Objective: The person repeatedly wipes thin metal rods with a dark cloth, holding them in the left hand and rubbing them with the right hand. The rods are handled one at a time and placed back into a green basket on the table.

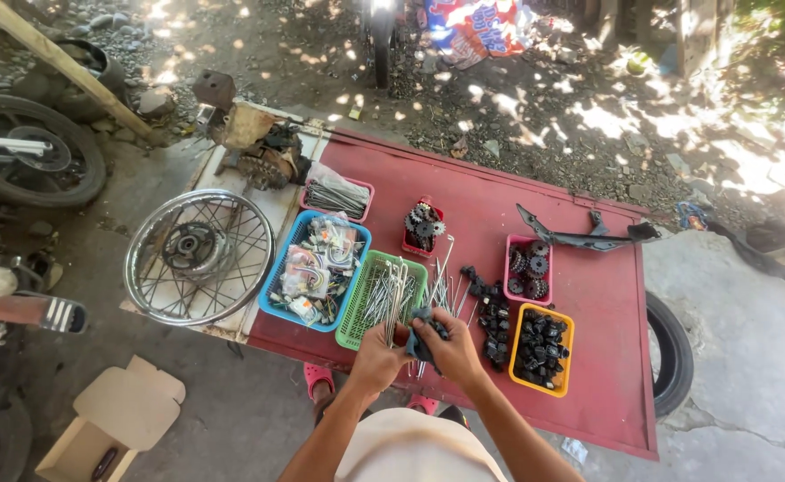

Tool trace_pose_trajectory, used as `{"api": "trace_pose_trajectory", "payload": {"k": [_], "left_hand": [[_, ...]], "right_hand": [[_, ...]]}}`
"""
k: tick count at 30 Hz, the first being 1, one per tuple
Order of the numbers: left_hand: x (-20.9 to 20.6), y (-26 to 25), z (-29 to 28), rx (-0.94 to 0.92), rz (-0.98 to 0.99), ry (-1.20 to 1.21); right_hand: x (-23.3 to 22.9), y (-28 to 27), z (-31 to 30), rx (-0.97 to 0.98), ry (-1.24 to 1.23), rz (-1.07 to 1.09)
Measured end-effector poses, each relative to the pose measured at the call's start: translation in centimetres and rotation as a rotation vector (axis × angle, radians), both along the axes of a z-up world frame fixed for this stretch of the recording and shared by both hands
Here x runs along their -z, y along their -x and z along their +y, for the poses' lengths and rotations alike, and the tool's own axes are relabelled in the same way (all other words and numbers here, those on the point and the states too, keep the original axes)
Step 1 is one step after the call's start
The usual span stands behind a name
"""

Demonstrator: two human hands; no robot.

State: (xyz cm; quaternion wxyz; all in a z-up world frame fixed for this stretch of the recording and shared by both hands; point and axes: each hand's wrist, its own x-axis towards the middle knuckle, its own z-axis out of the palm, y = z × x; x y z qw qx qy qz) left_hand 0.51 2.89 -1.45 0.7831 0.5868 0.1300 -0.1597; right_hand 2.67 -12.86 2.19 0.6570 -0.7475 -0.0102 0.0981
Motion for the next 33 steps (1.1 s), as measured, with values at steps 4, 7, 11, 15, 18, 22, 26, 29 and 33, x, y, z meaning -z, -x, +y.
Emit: {"api": "trace_pose_trajectory", "payload": {"k": [4,7,11,15,18,22,26,29,33], "left_hand": [[-2.2,0.0,1.1,0.155,0.085,-0.017],[-0.2,-0.5,2.3,0.236,0.061,0.086],[-0.4,-2.6,4.7,0.294,0.064,0.135],[0.8,-5.2,8.1,0.243,0.064,0.138],[3.5,-7.3,10.0,0.243,0.046,0.123],[0.2,-7.4,11.4,0.392,0.153,0.166],[-0.5,-7.0,11.6,0.581,0.088,0.061],[-1.5,-6.4,11.4,0.605,0.142,0.110],[-1.3,-6.6,10.8,0.532,0.196,0.157]], "right_hand": [[0.3,-3.0,-1.2,0.060,-0.040,0.000],[-2.6,-4.1,-0.8,0.222,-0.193,0.052],[-1.4,-4.4,2.0,0.321,-0.124,0.024],[-0.2,-3.1,7.3,0.219,0.154,0.008],[-1.3,-2.0,10.6,0.183,0.173,-0.013],[-0.8,-2.5,10.4,0.264,0.180,-0.044],[-1.3,-3.0,8.0,0.509,-0.032,0.036],[-2.2,-2.4,7.2,0.609,-0.101,-0.028],[-0.9,-1.7,7.3,0.635,-0.020,0.035]]}}
